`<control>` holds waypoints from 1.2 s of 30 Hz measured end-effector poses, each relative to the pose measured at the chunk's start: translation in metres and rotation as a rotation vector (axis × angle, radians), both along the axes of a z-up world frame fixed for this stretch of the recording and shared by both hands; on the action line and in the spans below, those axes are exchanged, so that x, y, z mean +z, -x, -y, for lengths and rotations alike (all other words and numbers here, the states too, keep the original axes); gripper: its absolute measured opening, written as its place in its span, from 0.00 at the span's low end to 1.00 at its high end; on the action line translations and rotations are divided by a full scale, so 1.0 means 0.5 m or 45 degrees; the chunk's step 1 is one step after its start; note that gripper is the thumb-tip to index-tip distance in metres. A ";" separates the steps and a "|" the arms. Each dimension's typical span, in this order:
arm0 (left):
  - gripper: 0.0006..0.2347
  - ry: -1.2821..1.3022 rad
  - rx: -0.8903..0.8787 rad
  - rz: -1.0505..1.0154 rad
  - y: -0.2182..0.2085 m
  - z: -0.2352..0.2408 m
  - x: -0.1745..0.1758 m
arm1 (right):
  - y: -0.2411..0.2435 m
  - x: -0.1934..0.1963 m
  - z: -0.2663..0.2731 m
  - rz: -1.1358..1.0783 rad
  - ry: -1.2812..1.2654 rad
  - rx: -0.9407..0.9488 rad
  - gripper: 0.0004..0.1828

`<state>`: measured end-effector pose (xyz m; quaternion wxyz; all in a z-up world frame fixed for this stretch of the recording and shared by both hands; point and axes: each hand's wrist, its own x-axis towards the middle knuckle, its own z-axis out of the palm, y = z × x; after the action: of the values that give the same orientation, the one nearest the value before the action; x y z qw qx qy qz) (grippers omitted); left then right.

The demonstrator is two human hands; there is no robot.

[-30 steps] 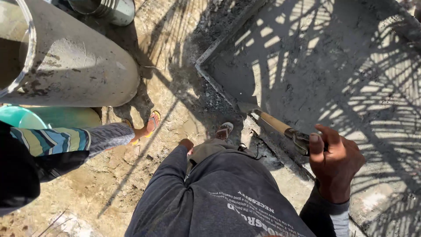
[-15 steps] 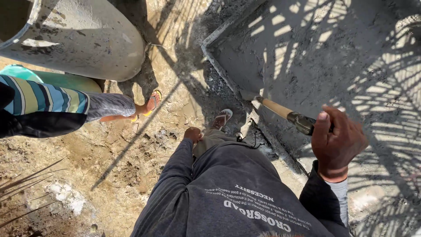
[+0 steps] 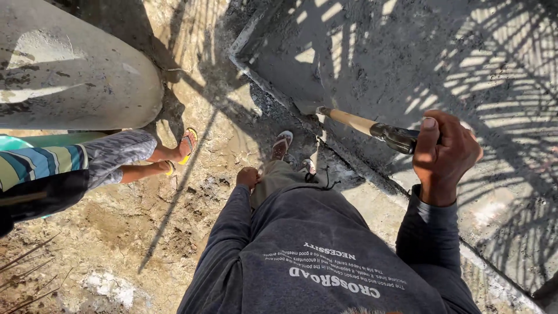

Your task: Leveling and smoothing wet concrete in a foundation trench using a shovel and a board.

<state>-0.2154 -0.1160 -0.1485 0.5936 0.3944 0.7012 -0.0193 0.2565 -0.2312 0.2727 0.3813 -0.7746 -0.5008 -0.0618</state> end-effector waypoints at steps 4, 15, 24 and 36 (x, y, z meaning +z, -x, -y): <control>0.19 0.022 -0.217 -0.154 0.006 0.032 -0.022 | -0.020 -0.017 -0.013 -0.091 -0.019 -0.089 0.20; 0.29 0.092 -0.710 -0.260 -0.054 -0.021 0.077 | -0.065 -0.068 -0.039 0.097 -0.005 -0.056 0.24; 0.25 0.279 -0.779 -0.186 0.004 -0.005 -0.041 | -0.079 -0.093 -0.116 0.252 0.008 -0.068 0.25; 0.31 0.145 -0.887 -0.298 0.091 0.001 -0.150 | 0.027 -0.039 -0.155 0.252 0.044 -0.172 0.27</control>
<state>-0.2611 -0.1163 -0.2236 0.4883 0.5709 0.5858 -0.3043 0.2431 -0.1535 0.2531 0.3116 -0.8032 -0.4835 -0.1548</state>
